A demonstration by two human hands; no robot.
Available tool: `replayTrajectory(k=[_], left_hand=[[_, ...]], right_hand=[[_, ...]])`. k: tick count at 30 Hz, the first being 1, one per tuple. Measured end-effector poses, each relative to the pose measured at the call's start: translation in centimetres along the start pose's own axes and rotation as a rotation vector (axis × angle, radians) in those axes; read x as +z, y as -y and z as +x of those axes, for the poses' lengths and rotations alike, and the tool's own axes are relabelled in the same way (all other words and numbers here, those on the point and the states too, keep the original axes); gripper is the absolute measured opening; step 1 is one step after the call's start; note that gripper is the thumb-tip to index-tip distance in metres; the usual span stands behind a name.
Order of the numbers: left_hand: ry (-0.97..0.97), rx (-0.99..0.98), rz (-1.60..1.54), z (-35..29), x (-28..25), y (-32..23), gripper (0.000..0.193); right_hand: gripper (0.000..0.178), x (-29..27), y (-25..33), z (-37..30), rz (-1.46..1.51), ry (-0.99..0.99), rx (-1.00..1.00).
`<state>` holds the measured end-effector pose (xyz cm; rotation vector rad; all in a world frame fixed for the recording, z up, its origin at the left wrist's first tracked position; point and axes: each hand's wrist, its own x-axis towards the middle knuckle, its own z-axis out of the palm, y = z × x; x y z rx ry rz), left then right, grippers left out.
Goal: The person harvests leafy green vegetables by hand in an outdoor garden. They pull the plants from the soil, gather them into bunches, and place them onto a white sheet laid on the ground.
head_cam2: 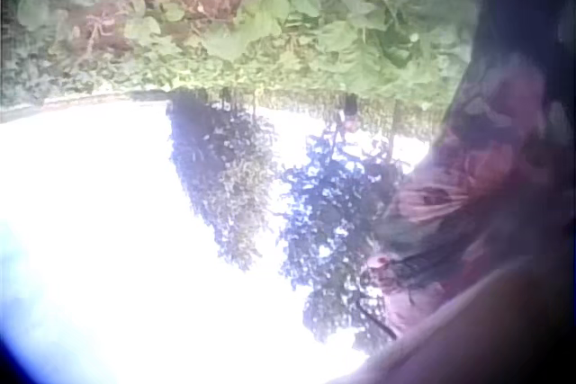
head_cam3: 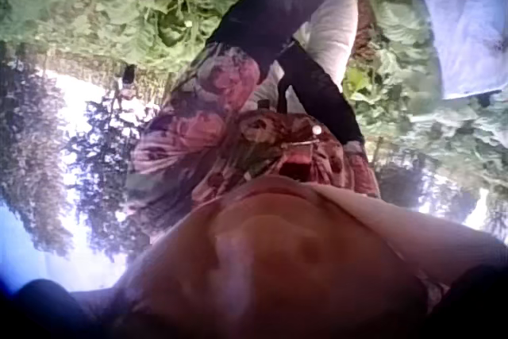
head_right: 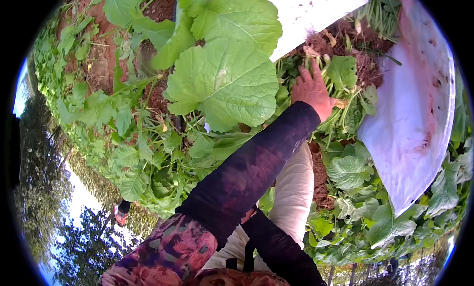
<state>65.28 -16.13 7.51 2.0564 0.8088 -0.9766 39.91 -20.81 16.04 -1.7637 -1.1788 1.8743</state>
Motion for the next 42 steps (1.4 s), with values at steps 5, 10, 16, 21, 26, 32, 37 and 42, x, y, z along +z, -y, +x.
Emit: replayTrajectory(k=[5,10,16,21,26,32,37,42], left_hand=[[-0.482,0.641,-0.589,-8.6,-2.2,4.7,0.038],[-0.534,0.38,-0.265,-17.7,-7.0,23.8,0.02],[-0.769,-0.004,-0.506,-17.6,-3.6,40.6,0.023],[-0.082,-0.314,0.289,-15.9,4.3,43.2,0.036],[0.055,-0.279,0.072,-21.3,7.1,40.3,0.025],[-0.981,0.173,-0.207,-22.4,0.5,38.0,0.021],[-1.057,-0.315,0.101,-15.1,-4.3,47.0,0.022],[-0.574,-0.545,0.29,-13.1,-3.1,49.8,0.02]], right_hand=[[0.038,-1.3,0.0,0.5,-0.112,0.045,-0.07],[0.007,0.5,2.2,-0.7,-0.215,-0.086,-0.141],[0.005,5.9,4.5,1.2,-0.206,0.044,-0.396],[0.006,8.1,1.7,2.4,-0.485,0.287,-0.212],[0.007,9.7,1.1,3.4,-0.498,0.226,-0.308],[0.007,10.5,1.9,4.8,-0.599,0.192,-0.315],[0.006,11.1,1.6,5.1,-0.564,0.192,-0.366],[0.006,10.8,1.4,5.4,-0.551,0.204,-0.3]])
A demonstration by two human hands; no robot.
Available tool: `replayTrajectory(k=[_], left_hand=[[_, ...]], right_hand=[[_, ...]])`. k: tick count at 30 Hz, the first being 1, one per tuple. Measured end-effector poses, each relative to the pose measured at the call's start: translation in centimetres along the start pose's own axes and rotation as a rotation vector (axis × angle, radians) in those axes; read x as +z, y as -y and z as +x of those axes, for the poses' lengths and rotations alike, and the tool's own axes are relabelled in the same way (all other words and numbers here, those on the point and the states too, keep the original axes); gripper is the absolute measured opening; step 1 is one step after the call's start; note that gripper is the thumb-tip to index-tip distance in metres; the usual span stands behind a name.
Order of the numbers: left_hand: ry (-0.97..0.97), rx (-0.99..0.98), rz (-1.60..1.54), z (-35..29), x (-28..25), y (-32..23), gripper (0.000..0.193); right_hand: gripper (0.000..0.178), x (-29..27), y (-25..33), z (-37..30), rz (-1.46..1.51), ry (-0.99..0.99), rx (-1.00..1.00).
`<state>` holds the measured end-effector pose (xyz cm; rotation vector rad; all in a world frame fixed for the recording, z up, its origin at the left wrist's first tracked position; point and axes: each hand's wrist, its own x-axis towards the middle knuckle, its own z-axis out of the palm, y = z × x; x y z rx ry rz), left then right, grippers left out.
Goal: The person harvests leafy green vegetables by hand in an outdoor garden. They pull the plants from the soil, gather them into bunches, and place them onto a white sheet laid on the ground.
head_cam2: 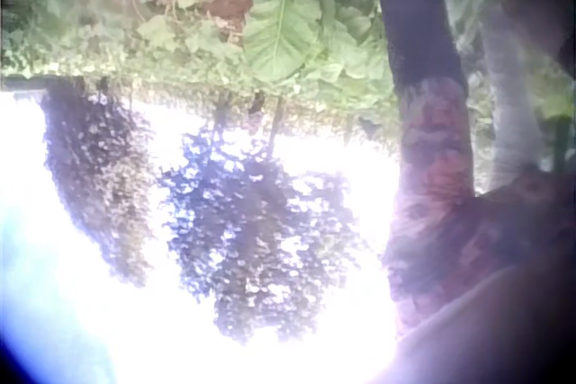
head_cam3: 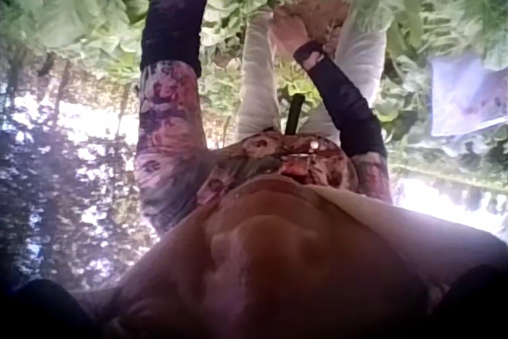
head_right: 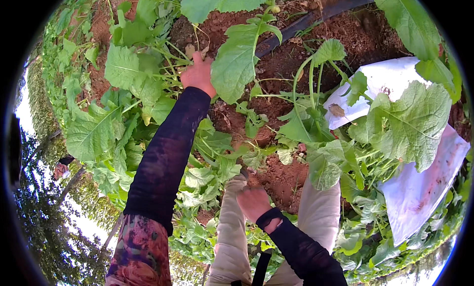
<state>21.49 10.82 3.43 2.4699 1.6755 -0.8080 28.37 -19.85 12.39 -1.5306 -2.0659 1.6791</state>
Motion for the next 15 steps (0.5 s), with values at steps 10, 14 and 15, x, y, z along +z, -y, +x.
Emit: replayTrajectory(k=[10,14,15], left_hand=[[0.145,-0.032,0.144,2.9,-1.2,-1.3,0.024],[0.291,-0.237,0.07,3.2,0.5,-1.5,0.029],[0.294,-0.224,0.096,3.2,0.7,-1.4,0.029]], right_hand=[[0.007,-0.7,-0.5,0.6,0.096,-0.007,0.011],[0.007,-1.0,-0.7,0.3,0.096,-0.011,0.011],[0.007,-1.2,-0.8,0.2,0.097,-0.008,0.02]])
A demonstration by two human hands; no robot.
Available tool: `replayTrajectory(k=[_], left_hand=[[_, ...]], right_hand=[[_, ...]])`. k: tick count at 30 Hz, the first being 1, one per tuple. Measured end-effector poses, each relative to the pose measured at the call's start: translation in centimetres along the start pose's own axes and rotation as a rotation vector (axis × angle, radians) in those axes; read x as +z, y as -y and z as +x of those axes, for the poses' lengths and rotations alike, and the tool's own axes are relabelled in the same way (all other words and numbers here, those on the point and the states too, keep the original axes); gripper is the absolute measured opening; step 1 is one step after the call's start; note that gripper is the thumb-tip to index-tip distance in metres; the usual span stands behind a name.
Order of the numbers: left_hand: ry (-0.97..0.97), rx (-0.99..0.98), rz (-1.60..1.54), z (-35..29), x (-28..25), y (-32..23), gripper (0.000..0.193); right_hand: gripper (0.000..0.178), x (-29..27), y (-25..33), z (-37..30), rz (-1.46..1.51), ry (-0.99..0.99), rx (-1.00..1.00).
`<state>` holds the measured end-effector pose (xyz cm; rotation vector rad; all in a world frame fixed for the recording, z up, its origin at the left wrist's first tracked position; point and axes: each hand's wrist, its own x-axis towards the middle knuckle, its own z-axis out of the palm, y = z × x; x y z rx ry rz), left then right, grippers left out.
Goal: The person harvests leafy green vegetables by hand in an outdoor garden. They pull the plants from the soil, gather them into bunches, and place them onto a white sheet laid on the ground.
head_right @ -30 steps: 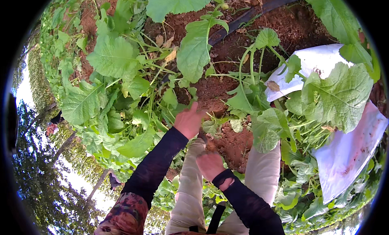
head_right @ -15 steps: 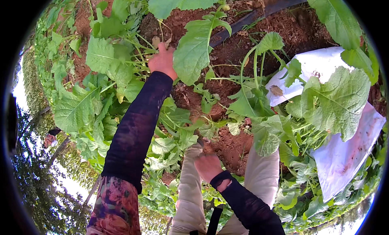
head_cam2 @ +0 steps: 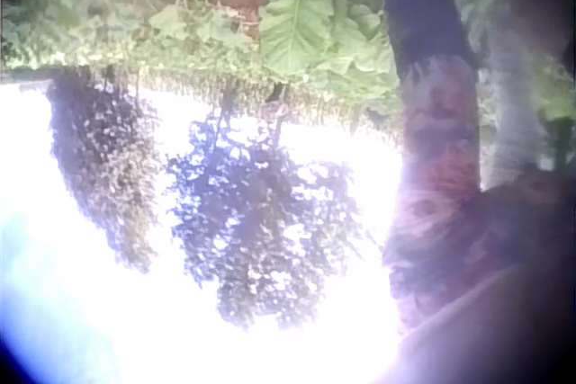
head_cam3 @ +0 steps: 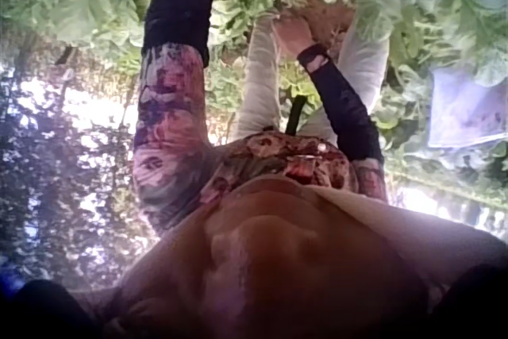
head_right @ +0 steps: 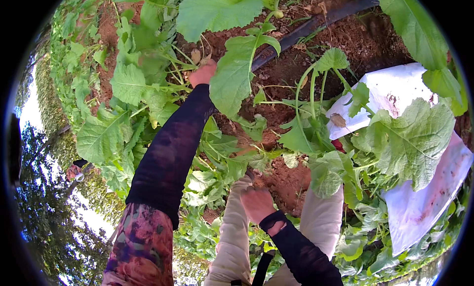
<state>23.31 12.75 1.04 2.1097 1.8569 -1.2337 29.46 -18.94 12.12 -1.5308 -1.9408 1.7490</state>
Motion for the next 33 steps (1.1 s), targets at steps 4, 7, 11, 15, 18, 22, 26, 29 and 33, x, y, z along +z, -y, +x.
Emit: replayTrajectory(k=[4,7,11,15,18,22,26,29,33], left_hand=[[0.054,-0.062,-0.186,0.6,0.2,1.6,0.032],[0.21,-0.078,-0.408,2.0,0.7,3.1,0.038],[0.408,-0.076,-0.459,4.0,2.3,5.0,0.044],[0.396,0.361,-0.053,5.6,3.0,7.1,0.035],[0.429,0.158,-0.603,5.3,2.4,8.7,0.016],[0.626,0.042,-0.936,2.9,1.6,9.9,0.023],[0.394,0.152,-0.893,0.6,1.5,10.4,0.026],[0.264,0.156,-1.061,-0.5,2.1,9.9,0.029],[0.081,0.02,-1.243,-1.9,2.4,8.8,0.031]], right_hand=[[0.009,-0.8,0.0,-0.1,0.034,0.042,0.034],[0.009,-1.2,0.2,0.1,0.038,0.067,0.051],[0.009,-1.5,0.3,0.1,0.038,0.0,0.021],[0.009,-1.5,0.1,0.0,0.002,-0.004,0.031],[0.008,-1.6,0.1,0.0,0.029,-0.003,0.022],[0.008,-1.9,0.3,0.1,0.05,0.002,0.031],[0.008,-1.9,0.4,0.2,0.04,0.015,0.03],[0.008,-1.6,0.3,0.4,0.041,-0.029,0.011],[0.018,-1.1,0.1,0.5,0.015,0.074,0.042]])
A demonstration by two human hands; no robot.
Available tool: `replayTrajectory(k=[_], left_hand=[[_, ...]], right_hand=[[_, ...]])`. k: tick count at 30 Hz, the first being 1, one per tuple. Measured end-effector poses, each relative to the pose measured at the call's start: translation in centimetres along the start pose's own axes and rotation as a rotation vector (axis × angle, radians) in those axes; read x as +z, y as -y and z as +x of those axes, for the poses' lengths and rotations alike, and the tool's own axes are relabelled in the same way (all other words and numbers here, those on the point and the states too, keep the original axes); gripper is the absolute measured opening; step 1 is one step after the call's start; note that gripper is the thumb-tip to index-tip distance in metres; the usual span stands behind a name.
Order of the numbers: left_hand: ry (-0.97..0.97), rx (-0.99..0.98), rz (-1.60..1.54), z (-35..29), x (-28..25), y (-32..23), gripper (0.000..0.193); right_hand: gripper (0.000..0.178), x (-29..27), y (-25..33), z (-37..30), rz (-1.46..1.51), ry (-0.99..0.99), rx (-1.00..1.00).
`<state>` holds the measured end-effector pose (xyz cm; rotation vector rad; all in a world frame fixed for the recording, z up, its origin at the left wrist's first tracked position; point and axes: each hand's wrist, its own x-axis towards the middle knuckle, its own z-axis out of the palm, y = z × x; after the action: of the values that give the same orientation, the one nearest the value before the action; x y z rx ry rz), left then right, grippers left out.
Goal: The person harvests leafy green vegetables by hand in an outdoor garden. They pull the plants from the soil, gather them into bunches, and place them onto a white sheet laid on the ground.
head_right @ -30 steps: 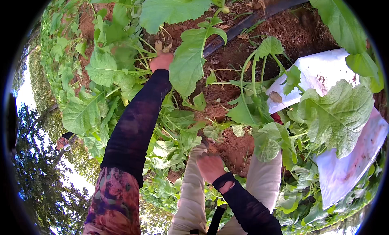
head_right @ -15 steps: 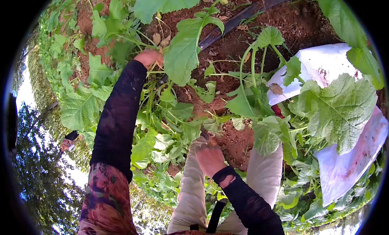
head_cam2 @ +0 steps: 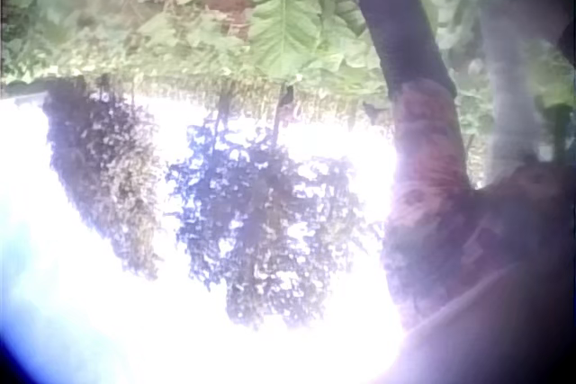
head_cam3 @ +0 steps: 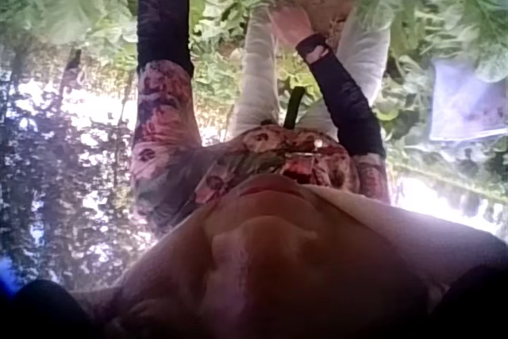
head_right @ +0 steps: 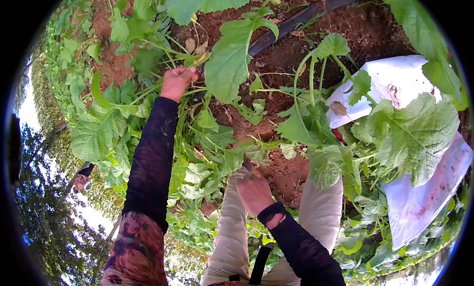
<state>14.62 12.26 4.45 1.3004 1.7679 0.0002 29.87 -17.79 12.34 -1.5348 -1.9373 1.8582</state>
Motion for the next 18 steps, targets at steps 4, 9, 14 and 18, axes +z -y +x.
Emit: replayTrajectory(k=[4,9,14,18], left_hand=[[-0.095,0.245,0.173,-1.7,-0.7,-2.1,0.027],[-0.351,0.243,-0.059,-1.5,-2.6,-5.4,0.026],[-0.389,0.416,0.53,1.5,1.9,-5.8,0.016],[-0.146,0.205,0.98,2.7,5.4,-6.6,0.018]], right_hand=[[0.015,0.4,0.1,0.1,-0.012,-0.026,-0.006],[0.009,0.8,0.8,0.5,-0.005,-0.041,-0.012],[0.019,0.8,0.8,0.9,-0.044,-0.042,-0.021],[0.01,0.7,0.5,0.9,-0.027,-0.097,-0.049]])
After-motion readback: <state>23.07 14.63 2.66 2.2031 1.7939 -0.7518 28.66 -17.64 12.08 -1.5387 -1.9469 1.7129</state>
